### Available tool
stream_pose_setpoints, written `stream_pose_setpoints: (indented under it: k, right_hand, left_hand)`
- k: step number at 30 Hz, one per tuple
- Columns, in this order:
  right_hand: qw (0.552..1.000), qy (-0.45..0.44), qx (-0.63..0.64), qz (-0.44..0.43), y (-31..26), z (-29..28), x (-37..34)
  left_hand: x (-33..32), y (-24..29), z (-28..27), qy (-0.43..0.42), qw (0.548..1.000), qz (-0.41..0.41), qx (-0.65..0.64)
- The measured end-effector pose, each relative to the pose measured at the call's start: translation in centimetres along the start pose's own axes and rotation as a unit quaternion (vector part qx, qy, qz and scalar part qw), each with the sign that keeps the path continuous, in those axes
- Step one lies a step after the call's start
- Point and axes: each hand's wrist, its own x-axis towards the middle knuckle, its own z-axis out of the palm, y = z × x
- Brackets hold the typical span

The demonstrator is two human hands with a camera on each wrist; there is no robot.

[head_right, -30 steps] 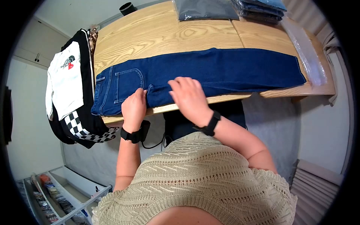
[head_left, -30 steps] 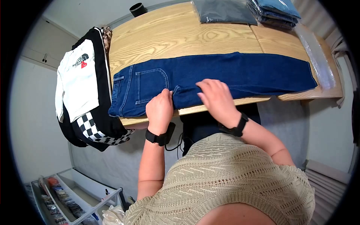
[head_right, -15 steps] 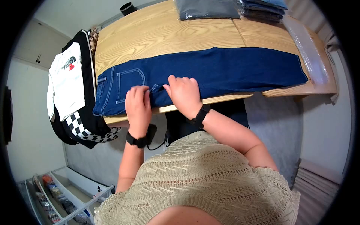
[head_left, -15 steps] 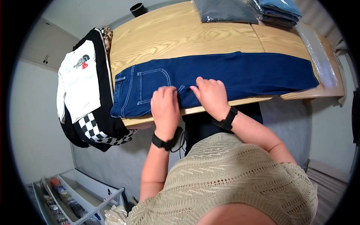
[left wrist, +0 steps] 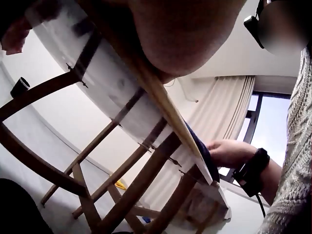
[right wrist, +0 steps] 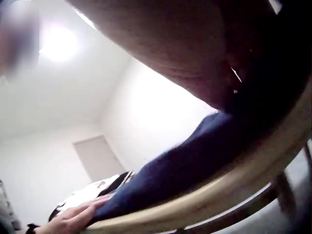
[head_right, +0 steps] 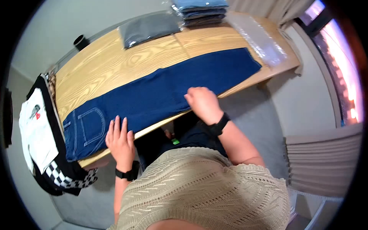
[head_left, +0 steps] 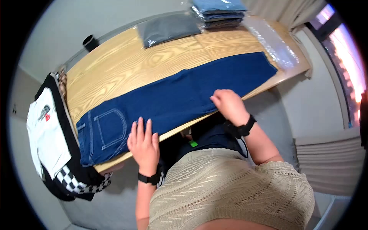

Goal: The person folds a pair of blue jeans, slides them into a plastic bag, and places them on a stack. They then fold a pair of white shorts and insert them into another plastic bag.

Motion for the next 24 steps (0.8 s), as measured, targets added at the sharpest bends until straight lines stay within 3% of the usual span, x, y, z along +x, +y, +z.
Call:
stream_pose_setpoints:
  k: [2, 4, 8, 10, 12, 14, 16, 18, 20, 22, 23, 24]
  right_hand:
    - [0.992, 0.033, 0.013, 0.124, 5.4, -2.7, 0.3]
    - [0.968, 0.127, -0.020, 0.214, 12.1, -4.7, 0.9]
    - [0.907, 0.267, -0.138, 0.296, 23.2, -7.4, 1.3]
    - [0.889, 0.305, -0.098, 0.326, 29.0, -7.3, 2.1]
    - [0.883, 0.304, 0.113, 0.340, 36.6, -6.0, 3.1]
    - [0.811, 0.189, 0.222, 0.507, 34.2, -8.3, 4.9]
    - [0.757, 0.095, 0.431, 0.483, 32.7, -9.1, 5.6]
    - [0.739, 0.054, 0.403, 0.537, 31.0, -10.4, 6.5]
    - [0.737, 0.050, 0.424, 0.523, 31.4, -10.1, 7.1]
    - [0.760, 0.122, 0.392, 0.505, 30.8, -10.8, 7.1]
    - [0.764, 0.187, 0.466, 0.406, 31.8, -10.7, 6.8]
    - [0.750, 0.202, 0.504, 0.378, 31.6, -11.2, 6.3]
  left_hand:
    - [-0.1, 0.1, 0.2, 0.003, 1.000, -0.005, 0.000]
    - [-0.1, 0.1, 0.4, -0.001, 1.000, -0.009, 0.008]
    - [-0.2, 0.2, 0.6, 0.000, 1.000, -0.017, 0.013]
    - [-0.2, 0.2, 0.6, 0.004, 1.000, -0.017, 0.014]
    - [-0.1, 0.2, 0.6, 0.005, 1.000, -0.022, 0.020]
    - [-0.2, 0.2, 0.5, 0.011, 1.000, -0.020, 0.014]
    - [-0.1, 0.2, 0.6, 0.012, 0.999, -0.023, 0.019]
    - [0.0, 0.3, 0.6, 0.016, 0.999, -0.025, 0.022]
    - [0.1, 0.4, 0.6, 0.015, 0.999, -0.026, 0.023]
    - [0.1, 0.5, 0.6, 0.010, 0.999, -0.034, 0.028]
    - [0.1, 0.5, 0.6, 0.006, 0.999, -0.037, 0.031]
    - [0.1, 0.5, 0.6, 0.002, 0.999, -0.038, 0.034]
